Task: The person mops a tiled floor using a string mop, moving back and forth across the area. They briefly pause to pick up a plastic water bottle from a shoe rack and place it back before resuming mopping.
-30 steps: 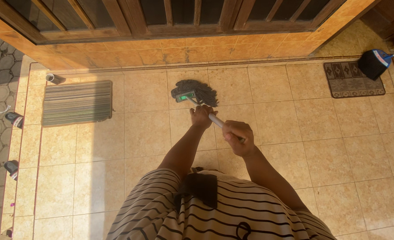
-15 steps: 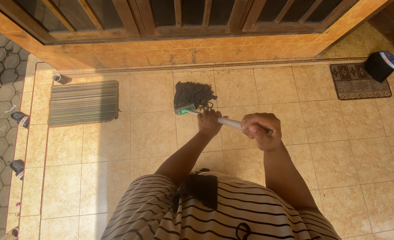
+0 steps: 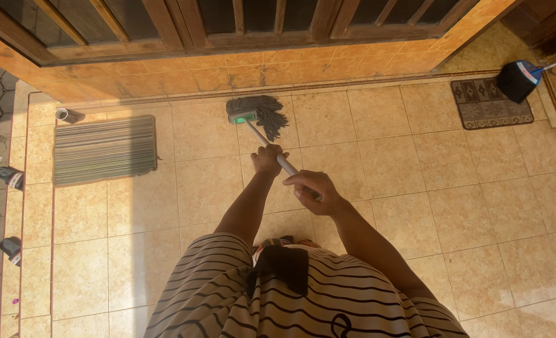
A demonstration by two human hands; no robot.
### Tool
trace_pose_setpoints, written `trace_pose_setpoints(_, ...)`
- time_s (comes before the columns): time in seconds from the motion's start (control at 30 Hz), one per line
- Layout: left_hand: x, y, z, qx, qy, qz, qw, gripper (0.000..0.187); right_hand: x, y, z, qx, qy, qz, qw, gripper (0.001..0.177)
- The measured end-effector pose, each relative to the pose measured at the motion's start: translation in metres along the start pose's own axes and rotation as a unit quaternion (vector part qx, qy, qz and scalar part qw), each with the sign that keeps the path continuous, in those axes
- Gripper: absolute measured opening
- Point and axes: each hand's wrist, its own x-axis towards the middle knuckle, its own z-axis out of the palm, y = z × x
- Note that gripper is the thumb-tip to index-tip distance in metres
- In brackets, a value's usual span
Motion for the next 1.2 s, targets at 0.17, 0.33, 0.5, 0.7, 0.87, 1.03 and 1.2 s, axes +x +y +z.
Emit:
trace_pose_setpoints(0.17,-0.042,0.033,-0.009,-0.015,0.058,0.018,0.998,0.044,0.016,-0.047,-0.038,0.102,0.052,-0.050,0.992,0.036)
trace_pose_setpoints(0.33,-0.056,0.030,-0.010,-0.041,0.070,0.011,0.997,0.042,0.008,-0.047,-0.026,0.121,0.099,-0.032,0.987,0.026)
trace_pose_setpoints(0.5,-0.049,0.000,0.003,-0.053,0.032,-0.007,0.998,0.038,-0.020,-0.020,0.007,0.098,0.078,-0.008,0.992,0.017)
trace_pose_setpoints(0.7,-0.057,-0.057,0.020,-0.097,-0.004,-0.019,0.995,0.029,-0.045,-0.004,0.068,-0.029,-0.015,0.009,0.999,0.018)
trace_pose_setpoints(0.87,-0.092,-0.063,0.034,-0.063,0.139,0.092,0.984,0.033,-0.052,-0.054,0.081,0.021,0.063,-0.002,0.998,0.025)
trace_pose_setpoints(1.03,-0.153,-0.036,0.012,-0.137,0.081,0.069,0.985,0.039,-0.043,-0.112,0.074,0.089,0.132,-0.032,0.987,0.026)
trace_pose_setpoints(1.2,-0.181,-0.067,-0.003,-0.109,0.074,0.063,0.989,0.039,-0.051,-0.109,0.128,0.094,0.156,-0.040,0.982,0.020)
